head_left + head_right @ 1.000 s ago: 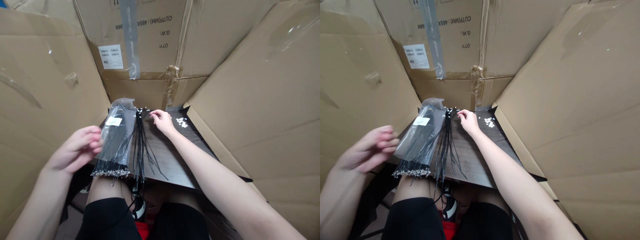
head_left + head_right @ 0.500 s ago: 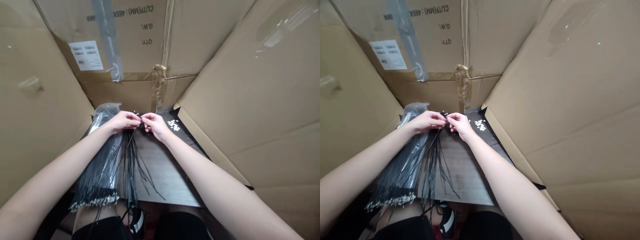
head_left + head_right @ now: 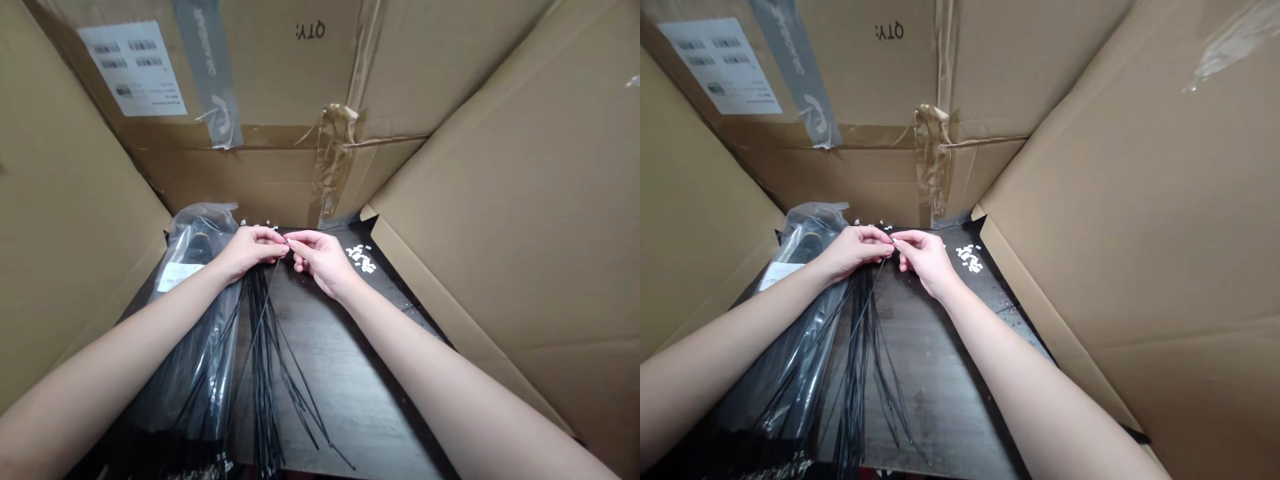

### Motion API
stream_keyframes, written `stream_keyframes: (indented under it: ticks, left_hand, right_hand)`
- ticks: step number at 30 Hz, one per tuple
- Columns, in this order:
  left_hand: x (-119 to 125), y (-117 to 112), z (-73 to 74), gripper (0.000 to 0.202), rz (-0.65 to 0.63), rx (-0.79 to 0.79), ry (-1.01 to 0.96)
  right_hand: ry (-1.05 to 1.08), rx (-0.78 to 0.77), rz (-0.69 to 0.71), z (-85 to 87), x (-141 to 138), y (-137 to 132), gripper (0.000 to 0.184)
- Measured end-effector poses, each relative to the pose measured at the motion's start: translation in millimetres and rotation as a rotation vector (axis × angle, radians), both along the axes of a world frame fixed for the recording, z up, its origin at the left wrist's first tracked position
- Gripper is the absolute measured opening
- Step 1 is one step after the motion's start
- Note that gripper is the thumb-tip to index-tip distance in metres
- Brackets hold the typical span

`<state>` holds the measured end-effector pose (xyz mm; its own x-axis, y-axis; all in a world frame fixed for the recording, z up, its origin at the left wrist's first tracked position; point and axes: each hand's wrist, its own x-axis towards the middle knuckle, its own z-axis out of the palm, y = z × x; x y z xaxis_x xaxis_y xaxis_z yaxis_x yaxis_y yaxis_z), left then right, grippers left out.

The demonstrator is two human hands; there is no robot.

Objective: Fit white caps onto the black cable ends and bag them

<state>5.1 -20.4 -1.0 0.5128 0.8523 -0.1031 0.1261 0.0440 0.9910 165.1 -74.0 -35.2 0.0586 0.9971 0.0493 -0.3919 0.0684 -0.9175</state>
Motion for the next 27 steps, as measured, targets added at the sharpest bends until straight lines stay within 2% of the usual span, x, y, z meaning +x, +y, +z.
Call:
stream_keyframes:
  ticks: [6, 11, 17, 27]
  left_hand:
    - [0.4, -3.4, 3.8, 0.028, 0.012, 0.051, 0.004]
    - [-0.4, -3.4, 1.7, 0.023, 0.012, 0.037, 0.005]
    - [-2.2, -2.7, 0.5, 0.02, -0.02, 0.091, 0.026]
    - [-2.3, -3.3, 1.0, 0.017, -0.07, 0.15, 0.084]
  right_hand:
    - [-0.012, -0.002, 0.002, -0.2, 0.6, 0.4, 0.035]
    - [-0.029, 0.006, 0.007, 2.3, 0.3, -1.4, 0.034]
    - [-0.029, 0.002, 0.008, 1.9, -0.2, -2.3, 0.034]
    - [0.076, -0.061, 0.047, 3.3, 4.2, -1.8, 0.039]
